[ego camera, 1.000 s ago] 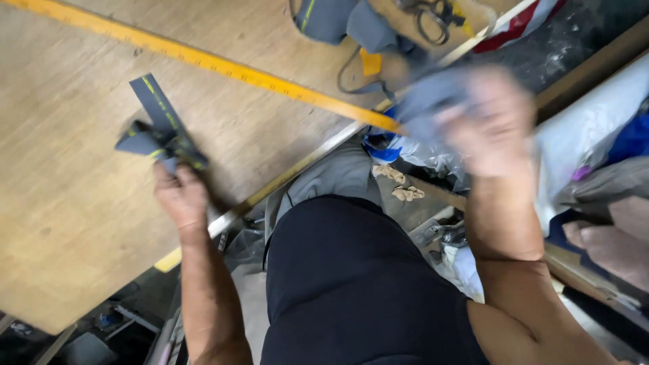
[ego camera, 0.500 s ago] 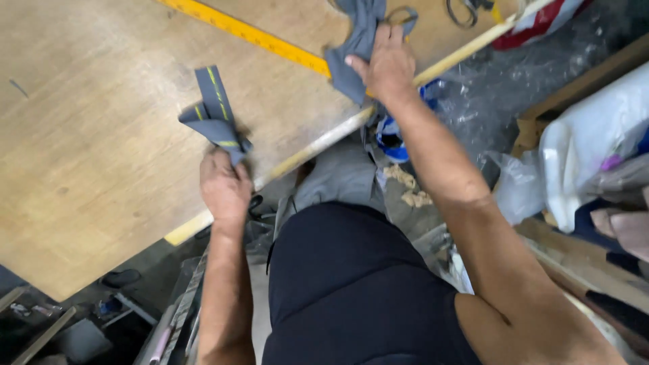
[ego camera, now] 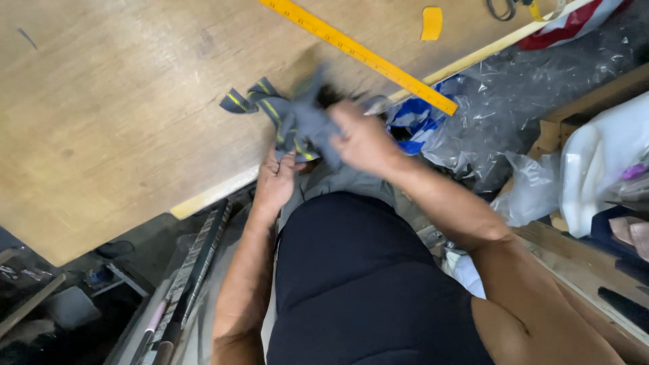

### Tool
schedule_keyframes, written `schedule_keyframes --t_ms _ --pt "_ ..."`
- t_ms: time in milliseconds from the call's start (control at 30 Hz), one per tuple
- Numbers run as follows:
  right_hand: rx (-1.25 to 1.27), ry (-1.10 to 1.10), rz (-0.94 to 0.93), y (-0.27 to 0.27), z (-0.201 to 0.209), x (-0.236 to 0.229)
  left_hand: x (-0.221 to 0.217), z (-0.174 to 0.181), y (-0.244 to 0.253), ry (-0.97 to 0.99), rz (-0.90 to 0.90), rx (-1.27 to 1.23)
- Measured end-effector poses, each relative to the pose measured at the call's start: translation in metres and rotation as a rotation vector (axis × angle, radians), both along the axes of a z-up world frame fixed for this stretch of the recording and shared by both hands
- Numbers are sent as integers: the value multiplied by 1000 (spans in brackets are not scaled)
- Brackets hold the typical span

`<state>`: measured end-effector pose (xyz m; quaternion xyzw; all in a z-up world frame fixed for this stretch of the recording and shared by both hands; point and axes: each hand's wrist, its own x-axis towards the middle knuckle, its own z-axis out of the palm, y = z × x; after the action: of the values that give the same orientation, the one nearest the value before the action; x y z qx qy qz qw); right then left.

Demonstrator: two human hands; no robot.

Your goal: The person folds a piece of grey fabric and places it on a wooden table. They then roll the fabric around a cardboard tube and secure it with a strap. Finally, they pick up a yellow ruler and place it on the table.

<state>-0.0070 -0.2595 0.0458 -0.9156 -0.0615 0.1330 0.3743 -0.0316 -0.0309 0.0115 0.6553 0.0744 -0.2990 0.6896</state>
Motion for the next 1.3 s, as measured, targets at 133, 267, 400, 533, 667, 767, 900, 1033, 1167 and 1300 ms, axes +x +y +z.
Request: schedule_keyframes --t_ms 133,267,400,533,667,767,900,1033,1167,1300 --pt "54 245 140 83 -25 -33 -28 1 18 115 -104 300" --pt "110 59 438 110 -48 -42 -67 -41 51 450 254 282" --pt "262 669 636 112 3 -7 -97 -45 76 607 228 628" --pt "147 477 583 83 -16 -11 -143 -71 128 146 101 652" --pt "63 704 200 -4 44 27 -198 -133 206 226 -183 1170" --pt "7 726 -174 -71 83 59 -189 -147 223 390 -265 1339" --pt "-129 411 -559 -184 44 106 -135 -98 179 789 -258 1231" --pt "-277 -213 -522 -308 -63 176 -131 -107 146 574 -514 1211" --pt "-521 -63 -636 -351 -93 224 -73 -22 41 459 -354 1121" --pt "-691 -150 -568 -380 -156 236 -26 23 -27 415 -447 1041"
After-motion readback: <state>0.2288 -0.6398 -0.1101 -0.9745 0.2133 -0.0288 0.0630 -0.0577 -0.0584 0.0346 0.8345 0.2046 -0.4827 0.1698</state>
